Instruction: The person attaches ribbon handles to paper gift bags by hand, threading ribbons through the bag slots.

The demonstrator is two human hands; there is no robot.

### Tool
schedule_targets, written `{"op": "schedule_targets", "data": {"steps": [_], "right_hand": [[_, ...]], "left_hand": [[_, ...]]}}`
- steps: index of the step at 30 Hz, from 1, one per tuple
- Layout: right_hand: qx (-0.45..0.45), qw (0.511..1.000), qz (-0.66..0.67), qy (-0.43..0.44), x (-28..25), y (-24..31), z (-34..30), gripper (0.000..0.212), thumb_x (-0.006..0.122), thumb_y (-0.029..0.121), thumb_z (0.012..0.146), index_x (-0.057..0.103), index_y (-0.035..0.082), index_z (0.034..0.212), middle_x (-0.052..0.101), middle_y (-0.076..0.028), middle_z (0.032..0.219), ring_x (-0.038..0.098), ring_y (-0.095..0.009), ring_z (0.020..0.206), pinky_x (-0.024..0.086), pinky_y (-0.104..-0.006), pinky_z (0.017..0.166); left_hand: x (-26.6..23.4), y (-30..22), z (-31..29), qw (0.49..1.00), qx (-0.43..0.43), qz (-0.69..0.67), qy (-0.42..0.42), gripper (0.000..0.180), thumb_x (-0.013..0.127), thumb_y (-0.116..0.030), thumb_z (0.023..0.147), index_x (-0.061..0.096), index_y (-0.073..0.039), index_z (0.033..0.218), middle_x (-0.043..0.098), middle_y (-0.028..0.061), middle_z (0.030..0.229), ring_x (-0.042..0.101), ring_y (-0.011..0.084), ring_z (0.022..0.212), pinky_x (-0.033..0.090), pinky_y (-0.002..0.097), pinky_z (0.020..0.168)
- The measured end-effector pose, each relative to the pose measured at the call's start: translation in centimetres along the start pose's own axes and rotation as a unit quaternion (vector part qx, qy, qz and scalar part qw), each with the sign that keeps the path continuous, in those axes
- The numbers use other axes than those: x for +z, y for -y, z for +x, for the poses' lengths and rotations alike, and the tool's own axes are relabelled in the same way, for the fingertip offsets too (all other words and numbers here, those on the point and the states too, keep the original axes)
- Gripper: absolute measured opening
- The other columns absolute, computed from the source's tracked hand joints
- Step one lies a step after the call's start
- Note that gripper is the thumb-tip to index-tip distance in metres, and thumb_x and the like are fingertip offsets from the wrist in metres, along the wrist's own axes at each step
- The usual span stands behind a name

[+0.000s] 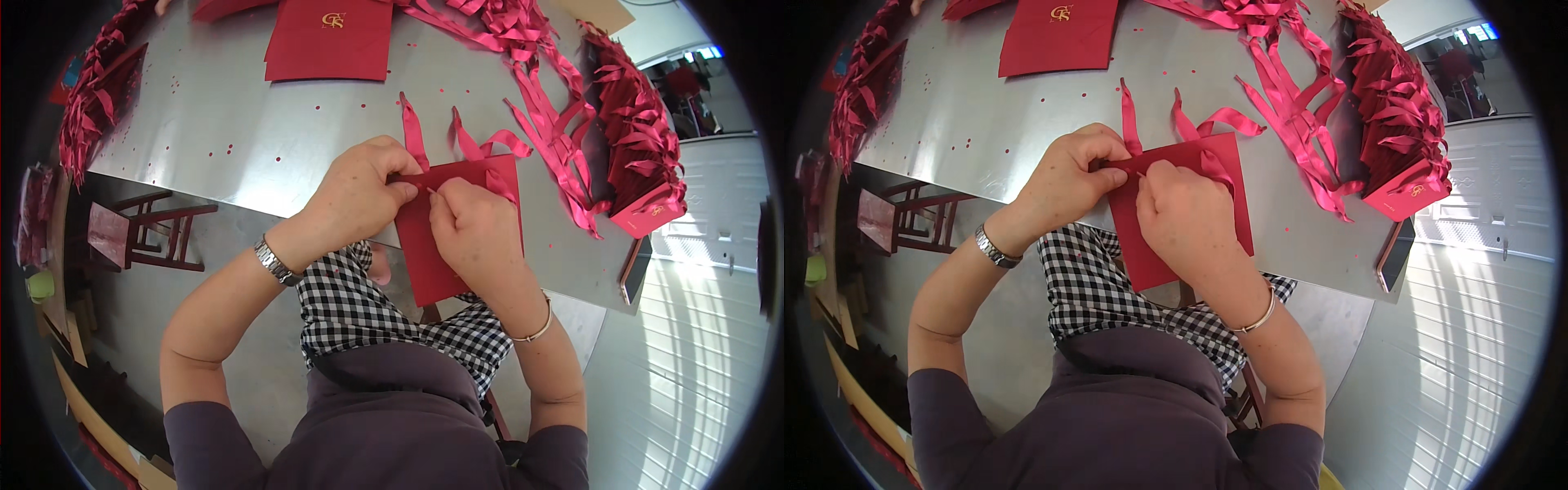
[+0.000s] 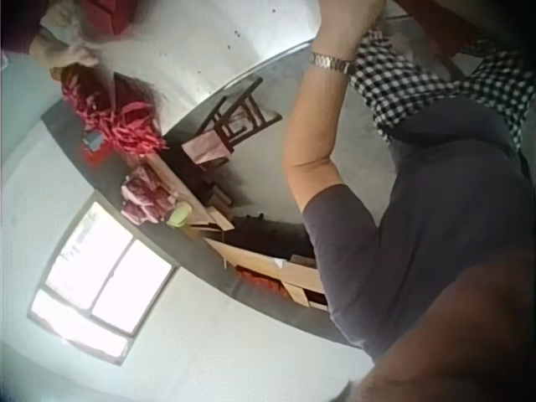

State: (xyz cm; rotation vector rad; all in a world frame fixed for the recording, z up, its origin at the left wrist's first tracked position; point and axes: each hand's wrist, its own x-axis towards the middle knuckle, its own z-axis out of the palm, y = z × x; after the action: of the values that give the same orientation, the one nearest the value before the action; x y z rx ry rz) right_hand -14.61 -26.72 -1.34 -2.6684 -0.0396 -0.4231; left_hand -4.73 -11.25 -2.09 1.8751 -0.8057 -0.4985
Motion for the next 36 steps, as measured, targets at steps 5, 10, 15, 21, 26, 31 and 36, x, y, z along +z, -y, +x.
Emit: {"op": "schedule_targets", "data": {"steps": [5,10,15,21,26,31,36], "right_hand": [[0.017,0.996,0.072,-0.052,0.4,-0.2,-0.9,0.019,0.063,0.012,0.087,0.053,0.005,0.073,0.057,-0.012,0.061,0.060,-0.030,0.054,0.047,-0.0402,0.048],[0.034,0.991,0.104,-0.077,0.8,-0.1,-0.9,0.013,0.064,0.012,0.087,0.058,0.005,0.078,0.059,-0.011,0.063,0.061,-0.030,0.055,0.047,-0.0394,0.049],[0.054,0.990,0.101,-0.076,0.8,0.0,-0.8,0.014,0.064,0.012,0.087,0.059,0.005,0.076,0.059,-0.012,0.062,0.061,-0.030,0.055,0.047,-0.0396,0.049],[0.060,0.997,0.048,-0.033,0.8,0.4,-0.1,0.021,0.064,0.014,0.085,0.054,0.005,0.069,0.058,-0.011,0.059,0.060,-0.029,0.053,0.047,-0.0392,0.047],[-0.058,0.981,-0.183,0.021,1.1,2.3,0.9,0.022,0.061,0.014,0.082,0.051,0.006,0.065,0.058,-0.008,0.057,0.060,-0.027,0.051,0.049,-0.0386,0.046],[0.098,0.971,-0.104,0.191,-2.0,2.1,3.5,0.017,0.058,0.018,0.081,0.068,0.004,0.079,0.069,-0.015,0.075,0.070,-0.033,0.071,0.055,-0.0451,0.061],[0.045,0.978,0.027,0.202,0.2,-0.4,3.3,0.020,0.062,0.021,0.072,0.074,0.006,0.078,0.069,-0.018,0.075,0.070,-0.034,0.075,0.054,-0.0486,0.063]], "left_hand": [[-0.2,-0.6,0.4,0.998,-0.044,-0.036,0.015,0.009,0.064,0.003,0.082,0.063,0.002,0.091,0.059,0.0046,0.095,0.057,0.0146,0.083,0.047,0.0282,0.077],[-0.3,-0.9,0.5,0.996,-0.066,-0.054,0.016,0.010,0.063,0.002,0.082,0.064,0.001,0.092,0.059,0.0046,0.096,0.057,0.0148,0.085,0.046,0.0271,0.080],[0.0,-0.7,0.3,0.997,-0.048,-0.056,0.007,0.011,0.064,0.003,0.082,0.064,0.001,0.093,0.059,0.0044,0.095,0.056,0.0145,0.081,0.046,0.0273,0.077],[-0.2,-0.3,-0.2,0.999,-0.013,-0.032,-0.004,0.010,0.064,0.004,0.081,0.061,0.003,0.090,0.058,0.0058,0.092,0.055,0.0155,0.077,0.046,0.0277,0.072],[-0.8,0.9,-0.6,0.999,0.020,0.013,-0.026,0.011,0.065,0.005,0.079,0.056,0.004,0.085,0.058,0.0092,0.090,0.057,0.0201,0.077,0.047,0.0299,0.072],[-0.5,0.1,1.0,0.989,0.104,0.100,-0.023,0.012,0.064,-0.001,0.077,0.062,0.002,0.088,0.060,0.0172,0.089,0.060,0.0359,0.085,0.049,0.0395,0.075],[0.1,2.3,0.7,0.987,0.089,0.123,-0.047,0.010,0.063,-0.003,0.077,0.056,0.002,0.082,0.058,0.0144,0.083,0.057,0.0290,0.077,0.047,0.0359,0.071]]}}
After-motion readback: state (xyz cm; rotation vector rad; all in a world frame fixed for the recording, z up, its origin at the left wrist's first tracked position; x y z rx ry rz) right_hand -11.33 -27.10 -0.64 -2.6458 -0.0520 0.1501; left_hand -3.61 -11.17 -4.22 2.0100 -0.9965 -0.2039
